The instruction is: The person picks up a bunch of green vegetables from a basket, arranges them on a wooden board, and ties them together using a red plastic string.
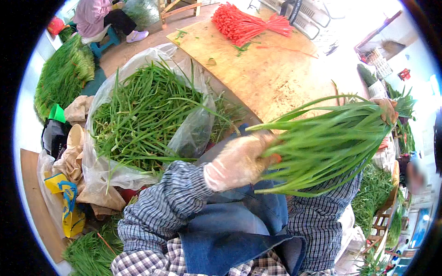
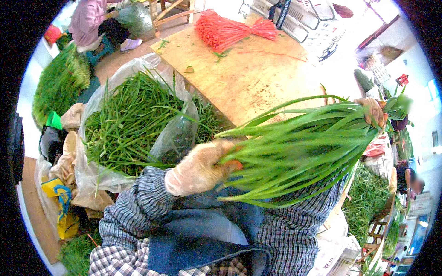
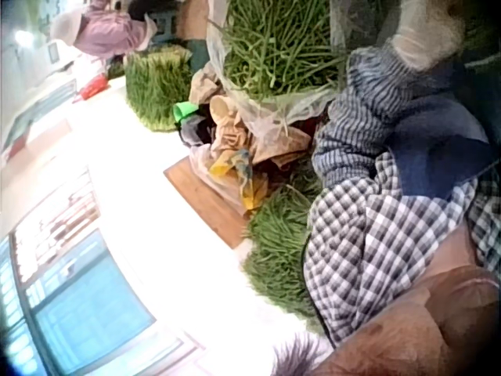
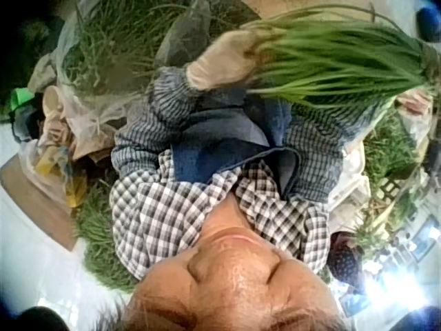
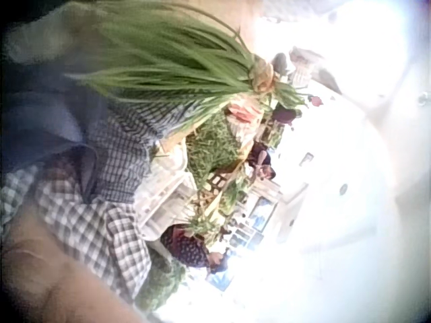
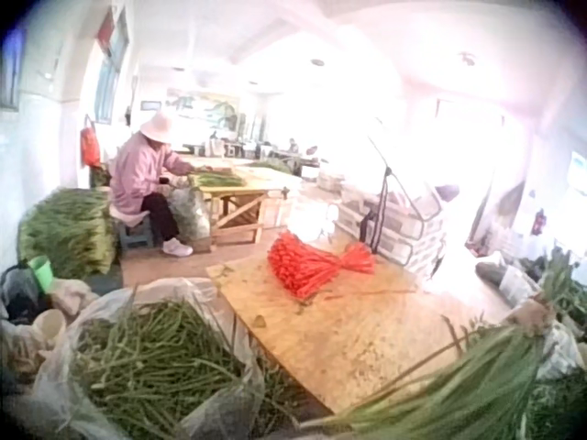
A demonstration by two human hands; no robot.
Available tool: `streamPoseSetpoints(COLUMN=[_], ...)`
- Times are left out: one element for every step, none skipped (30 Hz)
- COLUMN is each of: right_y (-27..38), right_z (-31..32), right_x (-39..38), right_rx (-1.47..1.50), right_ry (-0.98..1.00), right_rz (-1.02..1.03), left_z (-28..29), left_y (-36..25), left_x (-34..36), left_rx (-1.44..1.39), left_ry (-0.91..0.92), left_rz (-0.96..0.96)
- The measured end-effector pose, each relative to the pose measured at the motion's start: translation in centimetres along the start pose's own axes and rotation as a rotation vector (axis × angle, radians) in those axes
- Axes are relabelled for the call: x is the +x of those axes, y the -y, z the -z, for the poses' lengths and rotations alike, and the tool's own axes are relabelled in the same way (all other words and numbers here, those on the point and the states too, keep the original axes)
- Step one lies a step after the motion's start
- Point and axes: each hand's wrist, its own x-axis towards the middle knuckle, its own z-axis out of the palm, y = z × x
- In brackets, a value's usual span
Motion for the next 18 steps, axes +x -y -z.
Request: streamPoseSetpoints(right_y=[-0.3,-0.7,-1.0,-1.0,0.1,1.5,1.9,2.1,2.1,2.3,1.8,1.3,1.2,1.2,1.3,1.3,0.7,0.5], right_z=[0.3,0.7,1.0,0.8,-0.6,-2.0,-2.2,-1.8,-1.2,-0.7,-0.4,-0.2,-0.2,-0.3,-0.4,-0.2,0.2,0.3], right_x=[-0.3,-0.4,-0.4,0.0,0.5,1.0,1.0,0.9,0.9,0.7,1.0,1.2,1.5,1.7,1.8,1.8,1.6,1.6], right_rx=[0.009,0.014,0.026,0.022,-0.009,-0.05,-0.053,-0.05,-0.046,-0.051,-0.03,-0.01,0.0,0.009,0.017,0.019,0.054,-0.012], right_ry=[-0.007,-0.01,-0.011,-0.009,0.008,0.023,0.03,0.03,0.03,0.026,0.033,0.042,0.053,0.065,0.078,0.076,0.086,0.059], right_rz=[-0.003,-0.005,-0.005,-0.007,-0.002,0.003,0.011,0.011,0.015,0.014,0.011,0.011,0.013,0.017,0.02,0.02,0.029,0.007], left_z=[0.0,0.3,0.7,1.9,2.6,5.0,6.6,8.0,8.7,8.7,8.3,7.3,5.8,4.4,3.4,2.6,1.8,1.2], left_y=[0.5,0.9,1.4,2.1,2.5,2.8,4.5,5.0,5.0,4.3,2.5,1.1,0.9,0.8,0.2,-0.5,0.5,1.2], left_x=[-0.3,-0.8,-1.3,-1.7,-1.6,-1.1,-1.9,-2.8,-3.5,-3.9,-4.6,-5.0,-5.5,-5.3,-4.5,-3.5,-3.1,-3.1], left_rx=[-0.027,-0.053,-0.076,-0.223,-0.392,0.497,0.186,0.112,0.141,0.174,0.243,0.31,0.301,0.29,0.366,0.449,0.446,0.502], left_ry=[0.009,0.019,0.027,-0.033,-0.093,-0.099,-0.314,-0.479,-0.621,-0.621,-0.576,-0.528,-0.464,-0.397,-0.381,-0.361,-0.357,-0.378], left_rz=[-0.011,-0.02,-0.027,0.09,0.177,-0.237,0.111,0.236,0.344,0.445,0.321,0.196,0.079,-0.039,-0.165,-0.281,-0.336,-0.315])
